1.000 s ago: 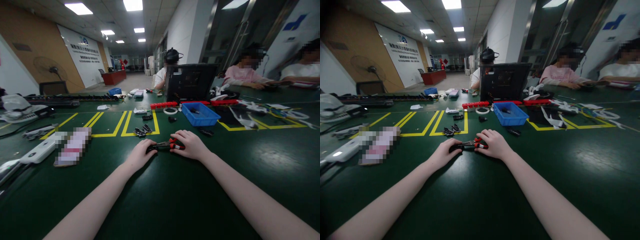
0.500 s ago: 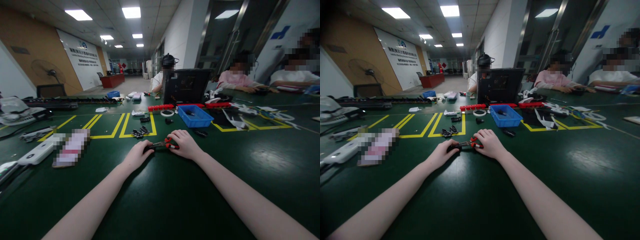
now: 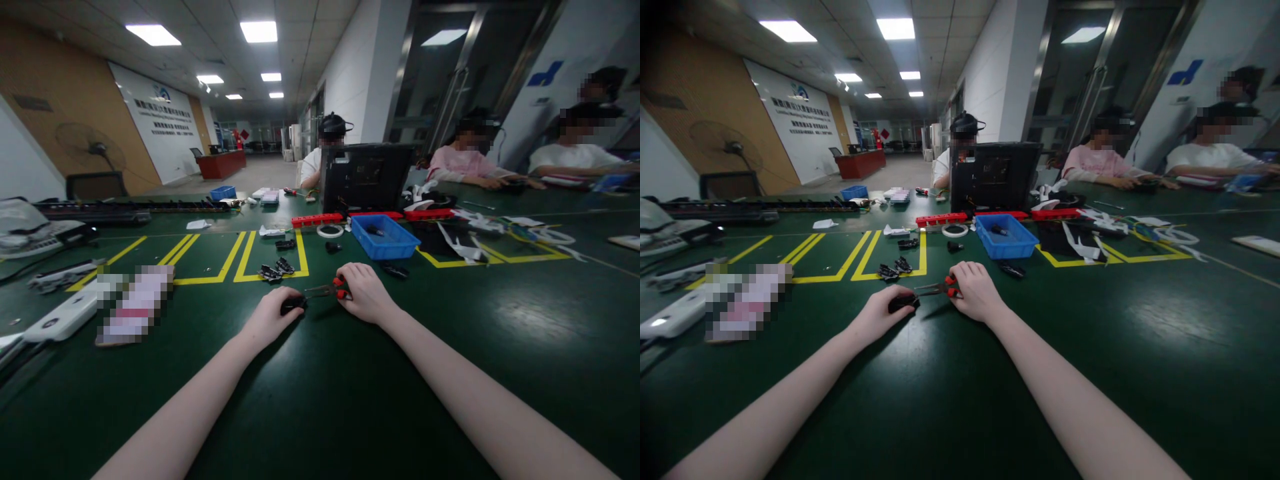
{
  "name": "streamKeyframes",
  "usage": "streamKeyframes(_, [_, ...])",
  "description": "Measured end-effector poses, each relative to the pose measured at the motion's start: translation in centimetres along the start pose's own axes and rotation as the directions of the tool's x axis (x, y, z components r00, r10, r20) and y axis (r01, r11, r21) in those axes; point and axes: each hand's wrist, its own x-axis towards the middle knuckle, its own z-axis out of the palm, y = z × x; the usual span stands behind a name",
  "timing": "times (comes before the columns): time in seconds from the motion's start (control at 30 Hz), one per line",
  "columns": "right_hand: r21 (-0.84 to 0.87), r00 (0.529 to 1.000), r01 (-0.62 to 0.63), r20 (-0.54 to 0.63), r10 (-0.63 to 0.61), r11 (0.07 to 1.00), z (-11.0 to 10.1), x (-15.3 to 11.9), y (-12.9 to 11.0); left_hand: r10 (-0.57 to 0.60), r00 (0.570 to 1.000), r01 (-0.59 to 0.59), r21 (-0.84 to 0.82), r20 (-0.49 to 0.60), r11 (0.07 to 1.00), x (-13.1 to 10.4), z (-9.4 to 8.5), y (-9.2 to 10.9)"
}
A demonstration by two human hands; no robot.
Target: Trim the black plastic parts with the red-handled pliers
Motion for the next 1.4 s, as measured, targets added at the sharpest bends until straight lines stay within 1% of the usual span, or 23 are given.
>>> streamKeyframes(0.07, [0.013,1.000,-0.018,0.002,0.018,1.000,0.2,0.0,0.2,0.012,1.000,-0.013,0.021,0.020,1.000,0.1,-0.1,0.1])
streamKeyframes(0.3, [0.069,0.999,0.018,0.030,-0.020,0.997,0.4,0.0,0.4,0.025,1.000,-0.025,-0.024,0.012,0.999,0.3,-0.1,-0.1])
streamKeyframes(0.47, [0.138,0.999,0.009,0.040,-0.015,0.990,0.3,0.1,0.6,0.012,0.999,-0.014,0.034,0.046,0.999,0.2,-0.2,0.5])
streamKeyframes(0.57, [0.156,0.997,-0.010,0.071,-0.001,0.988,0.2,0.1,0.7,0.015,0.997,-0.021,0.075,0.070,0.997,0.3,-0.2,0.9])
streamKeyframes(0.77, [0.191,0.991,-0.097,0.111,0.076,0.977,0.4,0.1,0.9,-0.006,0.997,-0.001,0.097,0.078,0.995,0.4,-0.2,1.0])
streamKeyframes(0.93, [0.171,0.990,-0.097,0.120,0.077,0.981,0.6,0.1,1.1,-0.001,0.996,-0.007,0.091,0.085,0.996,0.4,-0.2,0.9])
streamKeyframes(1.0, [0.152,0.993,-0.086,0.092,0.073,0.985,0.5,0.1,1.1,-0.001,0.996,-0.005,0.068,0.084,0.998,0.4,-0.3,0.8])
streamKeyframes(1.07, [0.139,0.998,-0.060,0.022,0.058,0.988,0.2,0.1,0.8,-0.010,0.997,0.009,0.020,0.077,1.000,0.5,-0.3,0.7])
streamKeyframes(1.13, [0.133,0.998,0.021,-0.067,-0.013,0.991,-0.3,0.1,-0.1,-0.014,0.997,0.016,-0.025,0.071,1.000,0.6,-0.4,0.6])
streamKeyframes(1.17, [0.130,0.991,0.096,-0.107,-0.082,0.987,-0.6,0.0,-0.9,-0.009,0.998,0.011,-0.038,0.063,0.999,0.7,-0.4,0.5])
streamKeyframes(1.2, [0.123,0.973,0.199,-0.141,-0.181,0.972,-0.9,-0.1,-2.0,0.001,0.999,0.001,-0.045,0.055,0.999,0.7,-0.4,0.3])
streamKeyframes(1.23, [0.115,0.942,0.314,-0.165,-0.293,0.943,-1.1,-0.2,-3.3,0.014,0.999,-0.012,-0.048,0.046,0.999,0.8,-0.3,0.2])
streamKeyframes(1.27, [0.111,0.898,0.421,-0.188,-0.397,0.900,-1.3,-0.3,-4.9,0.027,0.999,-0.025,-0.050,0.037,0.998,0.8,-0.3,0.0])
streamKeyframes(1.33, [0.097,0.794,0.594,-0.231,-0.562,0.799,-1.5,-0.4,-8.9,0.043,0.999,-0.041,-0.046,0.029,0.998,0.8,-0.2,-0.2])
streamKeyframes(1.4, [0.082,0.662,0.743,-0.235,-0.712,0.664,-1.6,-0.4,-13.3,0.052,0.998,-0.051,-0.032,0.027,0.998,0.8,-0.1,-0.4])
